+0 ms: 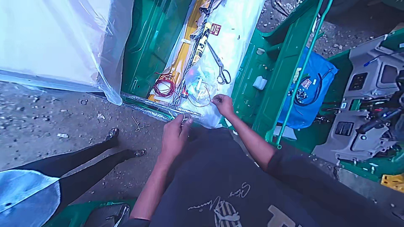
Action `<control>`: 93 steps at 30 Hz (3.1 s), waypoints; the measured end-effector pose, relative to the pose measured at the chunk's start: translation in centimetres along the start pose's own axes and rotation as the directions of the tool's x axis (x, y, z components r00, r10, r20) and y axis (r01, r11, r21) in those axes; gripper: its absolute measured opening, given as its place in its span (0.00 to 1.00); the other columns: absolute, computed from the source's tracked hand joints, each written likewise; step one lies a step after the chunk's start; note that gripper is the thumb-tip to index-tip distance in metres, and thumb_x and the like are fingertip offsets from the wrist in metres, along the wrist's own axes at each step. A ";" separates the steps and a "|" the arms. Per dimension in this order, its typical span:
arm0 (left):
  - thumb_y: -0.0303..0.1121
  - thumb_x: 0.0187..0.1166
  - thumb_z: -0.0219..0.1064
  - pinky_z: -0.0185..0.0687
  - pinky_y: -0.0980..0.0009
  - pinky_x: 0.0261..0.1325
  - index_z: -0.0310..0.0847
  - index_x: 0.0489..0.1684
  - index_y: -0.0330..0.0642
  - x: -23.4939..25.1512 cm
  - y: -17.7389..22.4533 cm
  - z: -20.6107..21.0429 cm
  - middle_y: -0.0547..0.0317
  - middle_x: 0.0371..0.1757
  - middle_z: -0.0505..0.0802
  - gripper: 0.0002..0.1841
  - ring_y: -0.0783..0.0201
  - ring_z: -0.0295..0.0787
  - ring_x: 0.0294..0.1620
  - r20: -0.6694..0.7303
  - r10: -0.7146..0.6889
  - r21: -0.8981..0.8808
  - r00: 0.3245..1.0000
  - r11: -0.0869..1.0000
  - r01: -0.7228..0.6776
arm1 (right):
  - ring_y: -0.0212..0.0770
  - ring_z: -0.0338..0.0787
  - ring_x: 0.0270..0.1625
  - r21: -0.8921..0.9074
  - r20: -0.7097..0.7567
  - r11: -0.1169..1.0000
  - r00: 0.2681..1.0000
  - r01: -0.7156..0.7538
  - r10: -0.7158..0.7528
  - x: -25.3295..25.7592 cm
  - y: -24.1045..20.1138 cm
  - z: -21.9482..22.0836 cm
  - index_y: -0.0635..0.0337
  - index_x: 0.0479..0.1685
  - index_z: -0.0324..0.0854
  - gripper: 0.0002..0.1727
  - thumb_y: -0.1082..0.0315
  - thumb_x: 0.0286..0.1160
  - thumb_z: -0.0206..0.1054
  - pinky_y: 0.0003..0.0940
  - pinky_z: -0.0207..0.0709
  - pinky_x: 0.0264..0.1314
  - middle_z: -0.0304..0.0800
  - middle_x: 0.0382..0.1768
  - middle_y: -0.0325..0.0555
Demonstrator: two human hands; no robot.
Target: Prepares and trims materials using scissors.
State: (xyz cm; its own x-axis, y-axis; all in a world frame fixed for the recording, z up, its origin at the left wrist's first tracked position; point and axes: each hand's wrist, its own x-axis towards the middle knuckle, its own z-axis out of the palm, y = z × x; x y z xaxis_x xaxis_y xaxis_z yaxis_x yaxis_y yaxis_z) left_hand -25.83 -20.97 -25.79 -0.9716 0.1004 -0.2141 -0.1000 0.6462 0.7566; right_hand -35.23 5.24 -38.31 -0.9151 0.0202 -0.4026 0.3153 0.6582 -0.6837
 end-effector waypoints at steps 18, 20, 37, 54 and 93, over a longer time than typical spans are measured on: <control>0.29 0.89 0.59 0.89 0.68 0.44 0.89 0.62 0.37 0.3 2.2 -3.1 0.53 0.41 0.95 0.15 0.63 0.90 0.36 0.096 0.197 -0.711 0.976 0.699 -0.071 | 0.43 0.93 0.37 0.820 0.030 0.556 0.961 0.133 -0.275 -12.7 -10.5 -5.4 0.66 0.59 0.83 0.12 0.75 0.82 0.63 0.42 0.92 0.46 0.91 0.40 0.54; 0.28 0.87 0.61 0.84 0.71 0.38 0.86 0.66 0.36 0.7 3.5 -2.8 0.48 0.40 0.94 0.16 0.65 0.86 0.31 0.132 0.188 -0.791 0.973 0.611 -0.011 | 0.36 0.84 0.29 0.886 0.050 0.455 0.955 0.093 -0.292 -13.3 -11.6 -6.5 0.65 0.55 0.85 0.11 0.72 0.83 0.60 0.32 0.84 0.35 0.87 0.34 0.49; 0.27 0.78 0.72 0.70 0.78 0.24 0.88 0.51 0.34 3.0 11.1 2.7 0.51 0.34 0.89 0.09 0.71 0.74 0.21 -0.143 -0.088 -0.926 0.986 0.363 -0.102 | 0.36 0.88 0.28 0.898 0.146 0.433 0.868 0.085 -0.475 -11.1 -11.9 -12.4 0.64 0.70 0.79 0.19 0.66 0.85 0.64 0.32 0.87 0.39 0.87 0.28 0.50; 0.27 0.75 0.75 0.72 0.76 0.26 0.92 0.37 0.37 2.8 12.3 1.9 0.54 0.31 0.91 0.03 0.72 0.74 0.21 -0.190 -0.089 -0.881 0.978 0.455 -0.130 | 0.42 0.89 0.29 0.783 -0.026 0.514 0.845 0.350 -0.535 -10.1 -12.7 -11.7 0.70 0.49 0.87 0.08 0.79 0.74 0.72 0.36 0.89 0.33 0.91 0.37 0.56; 0.20 0.70 0.75 0.73 0.79 0.22 0.92 0.36 0.35 1.1 7.8 -0.2 0.50 0.36 0.94 0.03 0.73 0.78 0.21 0.024 -0.125 -0.955 0.992 0.292 0.060 | 0.44 0.92 0.45 0.912 0.065 0.396 0.917 0.105 -0.394 -13.8 -13.0 -7.7 0.63 0.52 0.81 0.07 0.70 0.85 0.63 0.42 0.89 0.53 0.89 0.47 0.55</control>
State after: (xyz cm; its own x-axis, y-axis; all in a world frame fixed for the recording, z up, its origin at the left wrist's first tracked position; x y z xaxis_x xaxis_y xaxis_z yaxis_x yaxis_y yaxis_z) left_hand -27.72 -16.01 -19.99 -0.9462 0.0367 -0.3216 -0.2917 -0.5276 0.7979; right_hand -28.60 2.17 -19.17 -0.9470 -0.2892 -0.1396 0.2575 -0.4242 -0.8682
